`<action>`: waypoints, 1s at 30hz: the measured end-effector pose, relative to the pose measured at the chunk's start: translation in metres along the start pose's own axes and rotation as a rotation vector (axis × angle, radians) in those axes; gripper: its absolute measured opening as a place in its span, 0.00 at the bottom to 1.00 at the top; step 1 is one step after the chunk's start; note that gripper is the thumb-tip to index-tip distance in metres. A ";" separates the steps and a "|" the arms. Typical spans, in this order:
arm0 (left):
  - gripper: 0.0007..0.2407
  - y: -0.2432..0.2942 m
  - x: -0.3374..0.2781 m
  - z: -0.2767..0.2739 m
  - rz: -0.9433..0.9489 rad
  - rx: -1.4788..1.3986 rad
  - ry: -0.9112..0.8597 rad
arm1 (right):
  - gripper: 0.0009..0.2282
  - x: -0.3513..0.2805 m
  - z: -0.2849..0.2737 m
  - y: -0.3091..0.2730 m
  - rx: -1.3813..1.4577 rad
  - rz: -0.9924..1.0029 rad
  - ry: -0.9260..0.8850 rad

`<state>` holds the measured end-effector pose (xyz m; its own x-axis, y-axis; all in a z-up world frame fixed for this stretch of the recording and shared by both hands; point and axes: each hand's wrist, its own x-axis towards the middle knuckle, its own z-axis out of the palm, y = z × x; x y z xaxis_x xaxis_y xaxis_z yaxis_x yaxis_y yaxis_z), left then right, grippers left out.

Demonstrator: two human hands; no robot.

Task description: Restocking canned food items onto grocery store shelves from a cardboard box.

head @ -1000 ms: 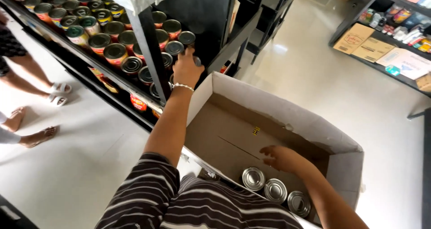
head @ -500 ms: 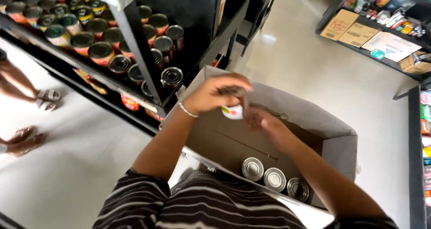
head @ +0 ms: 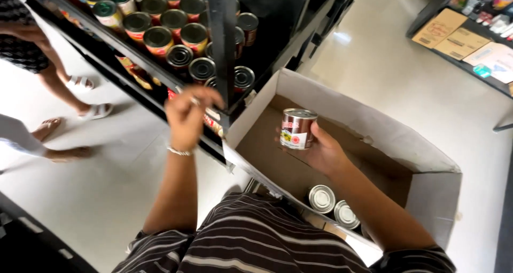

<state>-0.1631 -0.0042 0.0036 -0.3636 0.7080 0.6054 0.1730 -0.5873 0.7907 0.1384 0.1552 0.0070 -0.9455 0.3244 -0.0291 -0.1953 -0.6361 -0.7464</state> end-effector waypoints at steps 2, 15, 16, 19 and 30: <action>0.12 0.017 0.020 -0.025 -0.015 0.710 0.218 | 0.30 -0.001 0.000 0.003 -0.028 0.043 0.074; 0.29 -0.057 0.067 -0.084 -0.146 0.907 -0.226 | 0.28 -0.034 0.007 0.002 -0.038 -0.038 0.355; 0.28 -0.061 0.067 -0.087 -0.109 0.884 -0.220 | 0.28 -0.036 0.005 0.002 -0.055 -0.062 0.363; 0.26 -0.062 0.074 -0.084 -0.009 0.959 -0.204 | 0.28 -0.036 -0.001 0.004 -0.035 -0.126 0.392; 0.21 -0.063 0.070 -0.072 0.085 1.059 -0.086 | 0.27 -0.042 -0.017 0.010 0.053 -0.215 0.327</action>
<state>-0.2650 0.0538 -0.0104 -0.2536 0.7304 0.6342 0.9177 -0.0255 0.3964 0.1809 0.1472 -0.0105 -0.7501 0.6549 -0.0925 -0.4013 -0.5618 -0.7234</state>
